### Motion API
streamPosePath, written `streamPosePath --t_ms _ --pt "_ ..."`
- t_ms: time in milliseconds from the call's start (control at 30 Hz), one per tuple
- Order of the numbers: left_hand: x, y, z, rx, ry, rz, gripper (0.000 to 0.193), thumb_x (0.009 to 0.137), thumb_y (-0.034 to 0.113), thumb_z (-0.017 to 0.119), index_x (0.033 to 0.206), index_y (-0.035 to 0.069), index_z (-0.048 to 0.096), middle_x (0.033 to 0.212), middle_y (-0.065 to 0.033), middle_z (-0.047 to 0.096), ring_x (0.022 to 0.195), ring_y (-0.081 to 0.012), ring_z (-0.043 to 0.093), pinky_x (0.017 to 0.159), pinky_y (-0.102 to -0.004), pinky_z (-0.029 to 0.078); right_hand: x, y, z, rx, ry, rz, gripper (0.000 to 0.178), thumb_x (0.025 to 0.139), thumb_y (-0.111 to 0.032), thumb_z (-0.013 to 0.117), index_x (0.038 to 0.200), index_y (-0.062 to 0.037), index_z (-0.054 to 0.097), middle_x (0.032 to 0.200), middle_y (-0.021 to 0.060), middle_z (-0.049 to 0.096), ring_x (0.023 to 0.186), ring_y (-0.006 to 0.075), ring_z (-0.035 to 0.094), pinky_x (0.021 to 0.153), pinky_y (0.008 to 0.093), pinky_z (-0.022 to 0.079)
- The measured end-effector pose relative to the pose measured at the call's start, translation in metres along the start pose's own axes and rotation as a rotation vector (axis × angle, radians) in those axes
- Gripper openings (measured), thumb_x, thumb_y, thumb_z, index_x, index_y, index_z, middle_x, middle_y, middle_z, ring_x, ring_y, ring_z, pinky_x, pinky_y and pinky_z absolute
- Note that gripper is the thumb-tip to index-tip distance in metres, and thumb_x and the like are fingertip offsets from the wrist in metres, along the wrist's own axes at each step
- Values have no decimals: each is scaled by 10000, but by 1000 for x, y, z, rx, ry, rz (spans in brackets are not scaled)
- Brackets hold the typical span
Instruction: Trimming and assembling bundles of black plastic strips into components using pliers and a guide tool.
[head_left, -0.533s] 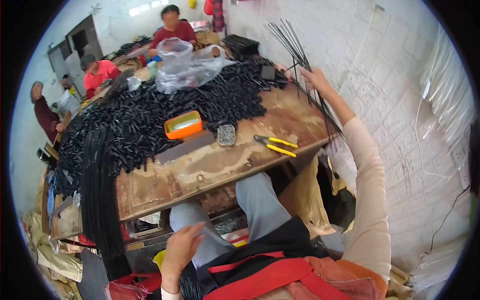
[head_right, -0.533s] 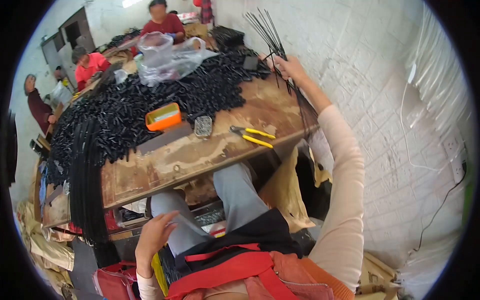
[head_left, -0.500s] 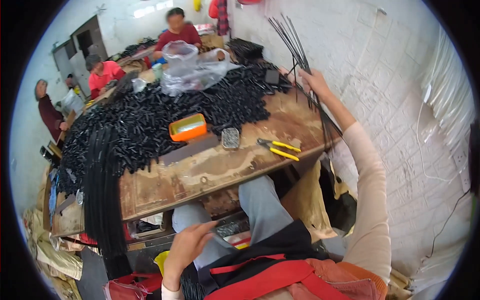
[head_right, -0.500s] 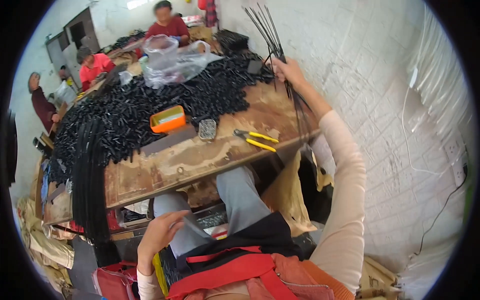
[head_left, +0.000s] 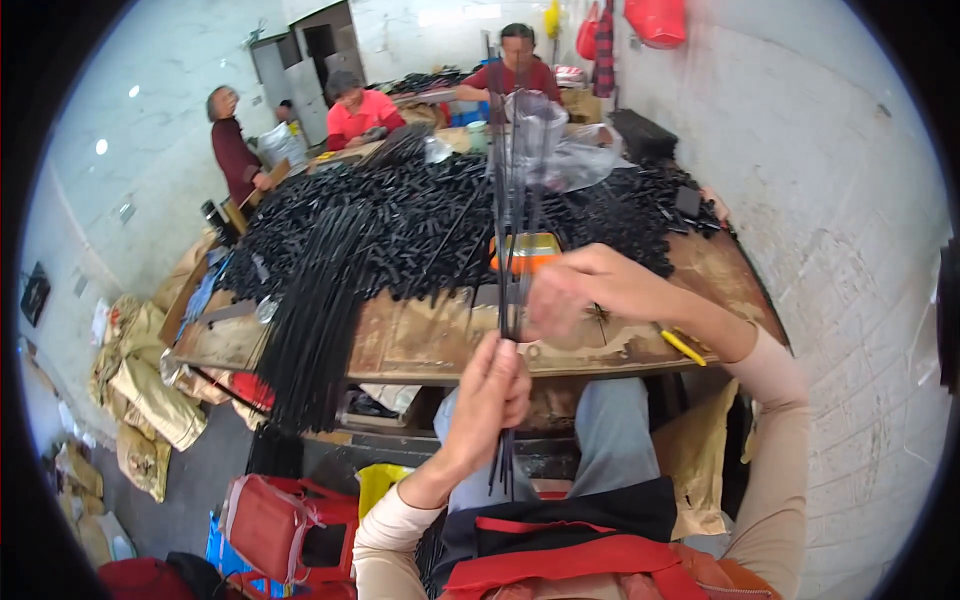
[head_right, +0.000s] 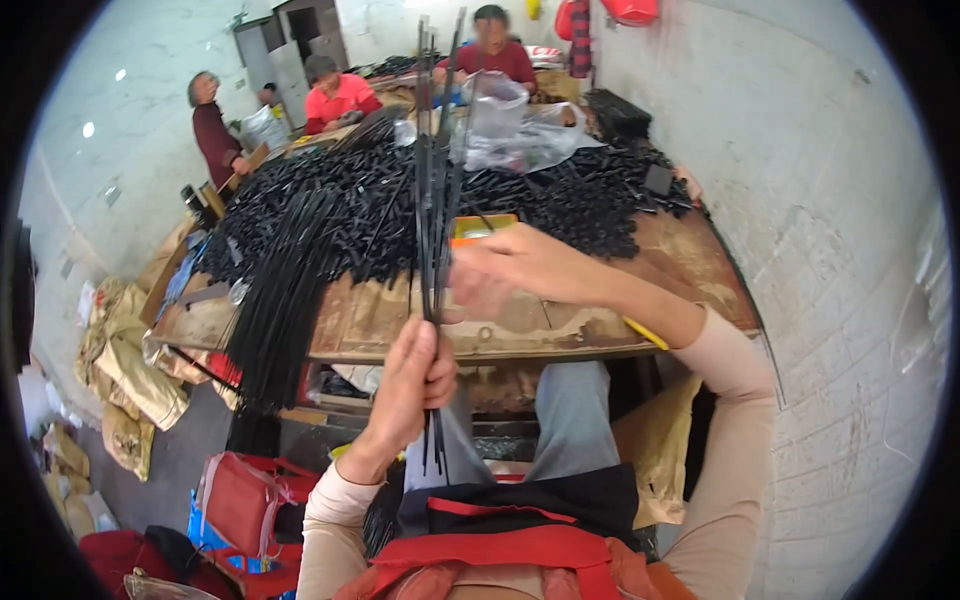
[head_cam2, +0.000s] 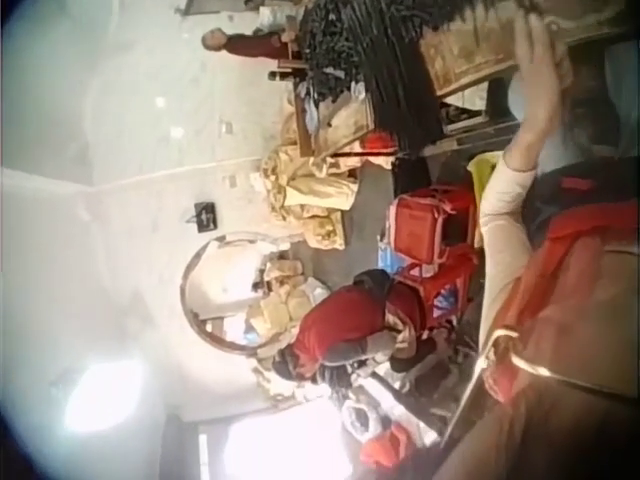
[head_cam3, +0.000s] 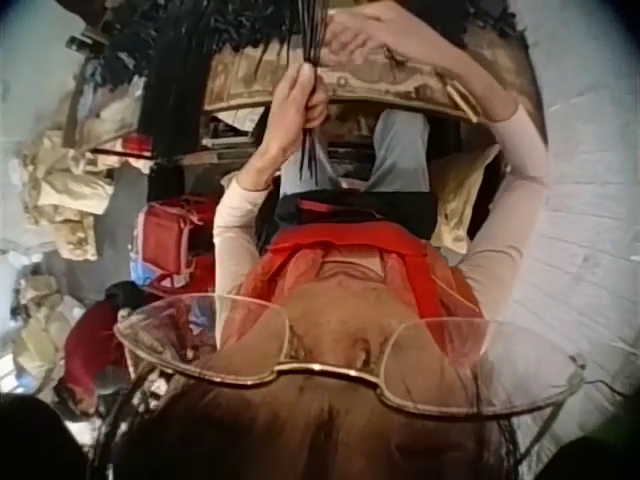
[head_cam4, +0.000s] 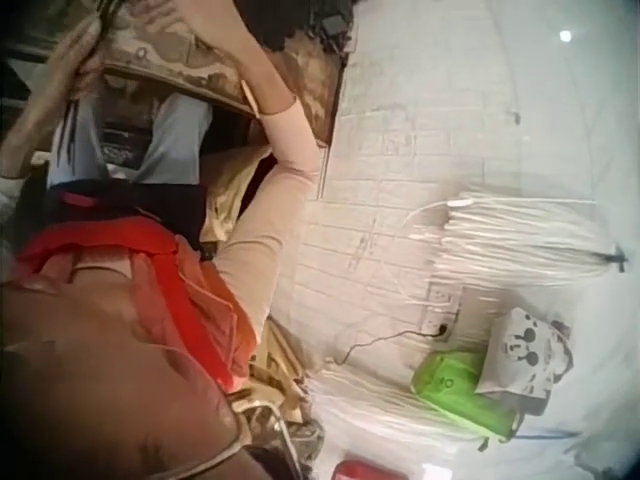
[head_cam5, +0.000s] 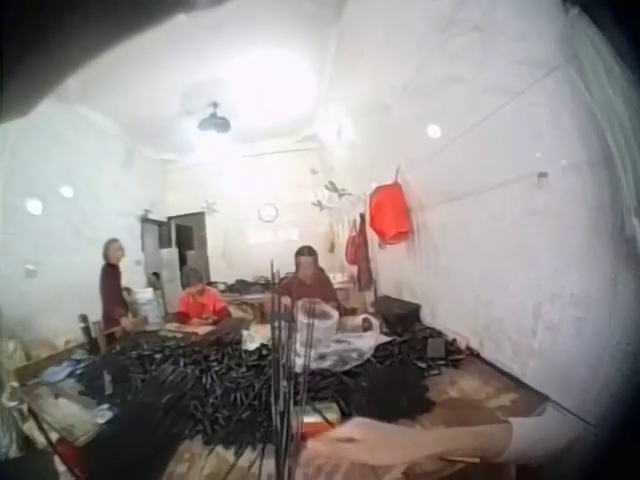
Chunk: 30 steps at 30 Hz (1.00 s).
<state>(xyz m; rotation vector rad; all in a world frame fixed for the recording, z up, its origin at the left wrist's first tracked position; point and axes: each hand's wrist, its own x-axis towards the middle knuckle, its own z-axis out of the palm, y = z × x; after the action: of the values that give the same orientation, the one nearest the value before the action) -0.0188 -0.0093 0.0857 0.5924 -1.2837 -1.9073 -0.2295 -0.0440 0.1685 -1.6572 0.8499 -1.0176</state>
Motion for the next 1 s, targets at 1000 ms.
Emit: streamPosePath --t_ms 1000 --pt "1 -30 4 117 235 190 208 1040 250 438 1051 76 552 719 20 535 430 -42 386 385 -193 248 75 16 -48 410 299 -81 401 984 -258 499 1244 46 498 1163 182 619 1060 238 626 961 370 492"
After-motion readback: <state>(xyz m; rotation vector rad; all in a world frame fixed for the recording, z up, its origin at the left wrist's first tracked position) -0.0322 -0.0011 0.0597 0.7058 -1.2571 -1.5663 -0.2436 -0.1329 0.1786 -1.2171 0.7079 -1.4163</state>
